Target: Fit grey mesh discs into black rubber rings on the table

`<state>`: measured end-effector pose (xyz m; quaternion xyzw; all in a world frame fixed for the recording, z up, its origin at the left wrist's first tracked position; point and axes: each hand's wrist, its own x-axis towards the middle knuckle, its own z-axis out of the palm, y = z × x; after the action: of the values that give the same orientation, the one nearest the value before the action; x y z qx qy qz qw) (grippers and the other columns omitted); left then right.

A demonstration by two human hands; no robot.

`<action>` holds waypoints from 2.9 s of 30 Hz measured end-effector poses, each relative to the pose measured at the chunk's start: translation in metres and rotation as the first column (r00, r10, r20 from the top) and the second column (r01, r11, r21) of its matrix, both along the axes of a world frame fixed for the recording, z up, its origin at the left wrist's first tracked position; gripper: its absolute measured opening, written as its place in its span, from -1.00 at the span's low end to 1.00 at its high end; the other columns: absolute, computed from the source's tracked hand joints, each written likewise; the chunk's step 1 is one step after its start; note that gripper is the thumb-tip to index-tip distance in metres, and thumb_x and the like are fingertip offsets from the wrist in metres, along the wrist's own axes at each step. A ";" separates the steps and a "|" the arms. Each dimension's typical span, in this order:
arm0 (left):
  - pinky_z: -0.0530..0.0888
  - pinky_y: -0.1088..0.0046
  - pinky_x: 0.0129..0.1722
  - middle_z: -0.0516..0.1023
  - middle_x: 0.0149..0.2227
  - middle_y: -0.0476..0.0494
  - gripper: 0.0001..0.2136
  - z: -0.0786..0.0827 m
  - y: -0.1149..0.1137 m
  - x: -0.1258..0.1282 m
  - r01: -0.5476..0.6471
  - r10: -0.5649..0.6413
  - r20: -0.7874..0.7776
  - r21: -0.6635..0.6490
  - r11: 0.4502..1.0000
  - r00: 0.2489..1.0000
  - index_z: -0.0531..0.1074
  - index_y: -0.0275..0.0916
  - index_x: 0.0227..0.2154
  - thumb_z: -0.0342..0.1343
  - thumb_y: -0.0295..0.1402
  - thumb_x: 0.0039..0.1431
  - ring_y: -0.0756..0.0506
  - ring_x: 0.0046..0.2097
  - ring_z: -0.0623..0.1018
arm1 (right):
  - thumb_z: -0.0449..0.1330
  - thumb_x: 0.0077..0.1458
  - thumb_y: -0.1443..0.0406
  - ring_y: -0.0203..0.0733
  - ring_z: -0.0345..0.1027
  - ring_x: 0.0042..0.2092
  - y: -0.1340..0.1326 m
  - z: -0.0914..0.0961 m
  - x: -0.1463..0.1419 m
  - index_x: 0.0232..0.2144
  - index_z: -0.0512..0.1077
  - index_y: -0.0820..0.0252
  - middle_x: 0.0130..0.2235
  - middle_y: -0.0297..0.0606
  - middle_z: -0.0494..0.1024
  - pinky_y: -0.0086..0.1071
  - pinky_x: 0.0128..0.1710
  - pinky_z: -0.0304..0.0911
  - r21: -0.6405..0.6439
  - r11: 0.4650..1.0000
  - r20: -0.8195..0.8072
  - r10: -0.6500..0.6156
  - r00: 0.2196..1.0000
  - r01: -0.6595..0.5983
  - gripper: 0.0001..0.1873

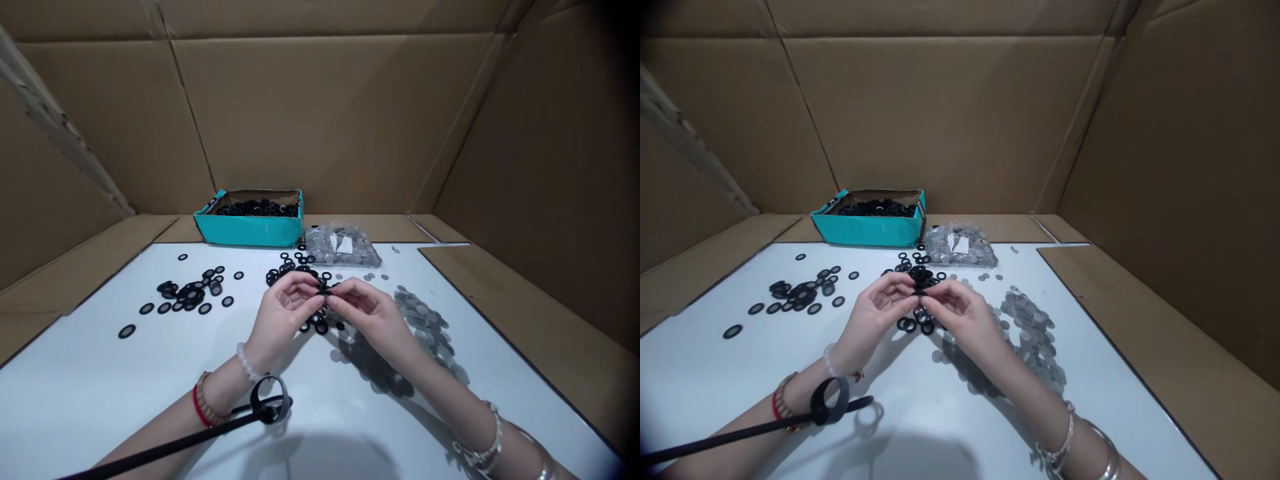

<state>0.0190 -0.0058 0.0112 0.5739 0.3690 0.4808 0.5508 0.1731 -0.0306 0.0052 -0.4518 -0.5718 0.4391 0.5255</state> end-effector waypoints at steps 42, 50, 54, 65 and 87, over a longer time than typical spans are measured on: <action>0.40 0.48 -0.36 0.37 -0.45 -0.01 -0.77 0.008 0.003 -0.003 0.167 -0.169 -0.092 -0.028 0.986 0.981 0.26 -0.29 -0.55 0.24 -0.35 -0.14 0.04 -0.41 0.39 | 0.16 0.01 0.18 -0.34 0.16 -0.47 -0.002 0.006 0.009 -0.58 0.26 0.21 -0.51 -0.37 0.30 -0.46 -0.48 0.08 -0.034 0.991 0.121 0.132 0.984 -0.129 -0.74; 0.36 0.52 -0.38 0.37 -0.47 0.00 -0.79 0.006 0.006 -0.003 0.119 -0.118 -0.129 0.003 0.993 0.985 0.27 -0.29 -0.56 0.24 -0.38 -0.14 0.05 -0.42 0.38 | 0.13 0.04 0.25 -0.31 0.17 -0.45 -0.005 0.010 0.009 -0.59 0.28 0.19 -0.52 -0.37 0.31 -0.43 -0.44 0.08 0.068 0.996 0.292 0.043 0.956 -0.066 -0.77; 0.37 0.53 -0.37 0.35 -0.49 0.03 -0.77 0.002 0.007 -0.005 0.156 -0.161 -0.060 -0.089 0.984 0.985 0.27 -0.29 -0.52 0.25 -0.37 -0.14 0.05 -0.41 0.40 | 0.15 0.04 0.22 -0.28 0.22 -0.41 -0.003 0.007 0.009 -0.56 0.34 0.20 -0.49 -0.34 0.37 -0.42 -0.40 0.13 0.050 0.997 0.296 0.037 0.955 -0.054 -0.80; 0.37 0.52 -0.32 0.39 -0.42 0.00 -0.80 0.004 0.006 -0.003 0.119 -0.125 -0.067 -0.082 0.989 0.990 0.33 -0.28 -0.39 0.21 -0.42 -0.12 0.03 -0.35 0.42 | 0.18 0.01 0.21 -0.32 0.27 -0.40 0.003 0.005 0.006 -0.41 0.42 0.19 -0.45 -0.35 0.40 -0.45 -0.37 0.20 -0.141 0.982 0.036 0.131 0.991 -0.125 -0.84; 0.39 0.48 -0.26 0.48 -0.37 -0.09 -0.78 0.006 0.007 -0.004 0.156 -0.150 0.044 -0.182 0.971 0.988 0.39 -0.31 -0.27 0.17 -0.40 -0.03 0.00 -0.32 0.47 | 0.19 -0.01 0.21 -0.27 0.30 -0.35 0.005 0.002 0.007 -0.43 0.39 0.16 -0.41 -0.32 0.41 -0.36 -0.30 0.22 -0.110 0.984 0.033 0.148 0.988 -0.143 -0.87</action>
<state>0.0153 0.0008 0.0168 0.5398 0.3582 0.4092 0.6426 0.1804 -0.0257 0.0072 -0.4451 -0.5895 0.4970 0.4553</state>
